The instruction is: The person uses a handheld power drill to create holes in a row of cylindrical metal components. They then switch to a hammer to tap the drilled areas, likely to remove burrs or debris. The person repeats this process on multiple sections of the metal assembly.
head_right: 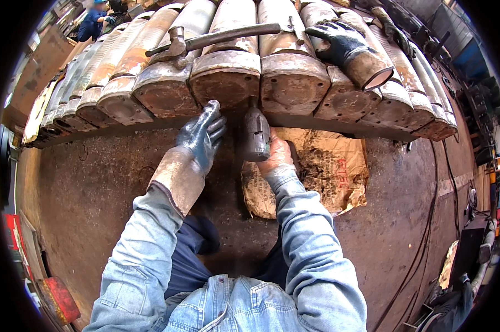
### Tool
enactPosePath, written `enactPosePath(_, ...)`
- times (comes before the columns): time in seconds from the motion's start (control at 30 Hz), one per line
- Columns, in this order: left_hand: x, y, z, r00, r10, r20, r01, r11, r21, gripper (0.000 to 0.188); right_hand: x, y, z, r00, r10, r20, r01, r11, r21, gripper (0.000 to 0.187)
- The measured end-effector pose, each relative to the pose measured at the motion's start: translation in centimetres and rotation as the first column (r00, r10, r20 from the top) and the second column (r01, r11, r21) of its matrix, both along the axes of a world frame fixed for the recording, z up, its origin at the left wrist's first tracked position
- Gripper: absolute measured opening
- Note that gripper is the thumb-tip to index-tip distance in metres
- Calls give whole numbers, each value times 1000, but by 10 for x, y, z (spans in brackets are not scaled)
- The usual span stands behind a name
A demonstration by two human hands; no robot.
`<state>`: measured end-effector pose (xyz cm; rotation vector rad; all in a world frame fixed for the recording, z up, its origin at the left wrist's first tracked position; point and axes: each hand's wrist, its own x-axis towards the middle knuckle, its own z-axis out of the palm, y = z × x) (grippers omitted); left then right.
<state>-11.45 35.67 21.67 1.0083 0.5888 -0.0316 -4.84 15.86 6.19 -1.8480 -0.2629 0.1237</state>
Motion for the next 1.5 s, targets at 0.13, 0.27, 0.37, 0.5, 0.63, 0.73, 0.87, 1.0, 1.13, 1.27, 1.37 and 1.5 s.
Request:
enactPosePath(0.13, -3, 2, 10, 1000, 20, -4, -19, 1000, 18, 97, -13, -6, 89, 993, 82, 84, -1, 722, -692, 65)
enactPosePath(0.27, 0, 1, 9, 1000, -13, -2, 13, 998, 53, 101, -3, -11, 83, 983, 130, 127, -3, 714, -700, 67)
enactPosePath(0.37, 4, -5, 10, 999, -36, 13, 36, 998, 45, 103, 7, -14, 28, 998, 52, 47, -29, 921, -388, 60)
enactPosePath(0.5, 7, 0, 4, 1000, -19, -3, 19, 998, 63, 103, 14, -4, -18, 999, 20, 42, -12, 982, -188, 56)
enactPosePath(0.63, 4, 5, -1, 1000, 3, -9, -2, 998, 66, 102, 14, -1, -18, 999, 30, 32, -25, 990, -142, 57)
enactPosePath(0.73, 6, 5, -11, 1000, -9, 27, 7, 997, 76, 99, 14, -1, -17, 1000, 20, 7, -19, 993, -118, 61)
enactPosePath(0.87, 6, 7, -10, 999, -36, -31, 39, 995, 88, 96, 6, 6, 2, 999, 44, -27, -47, 988, -149, 69)
enactPosePath(1.0, 12, 8, -16, 997, -33, -64, 41, 991, 128, 98, 2, 3, 13, 999, 47, 12, -39, 921, -388, 76)
enactPosePath(1.13, 21, 2, -23, 997, -44, -63, 54, 986, 155, 101, 9, -6, 13, 998, 47, -35, -57, 934, -353, 79)
enactPosePath(1.27, 36, 12, -44, 990, -96, -100, 119, 957, 263, 101, -19, 3, 74, 998, 37, 45, -7, 837, -547, 79)
enactPosePath(1.37, 44, 13, -53, 987, -123, -107, 150, 944, 295, 100, -22, 0, 76, 997, 36, 65, 10, 801, -598, 77)
enactPosePath(1.5, 48, 19, -67, 988, -144, -60, 156, 935, 318, 101, -23, 2, 87, 1000, 29, 7, -19, 797, -604, 76)
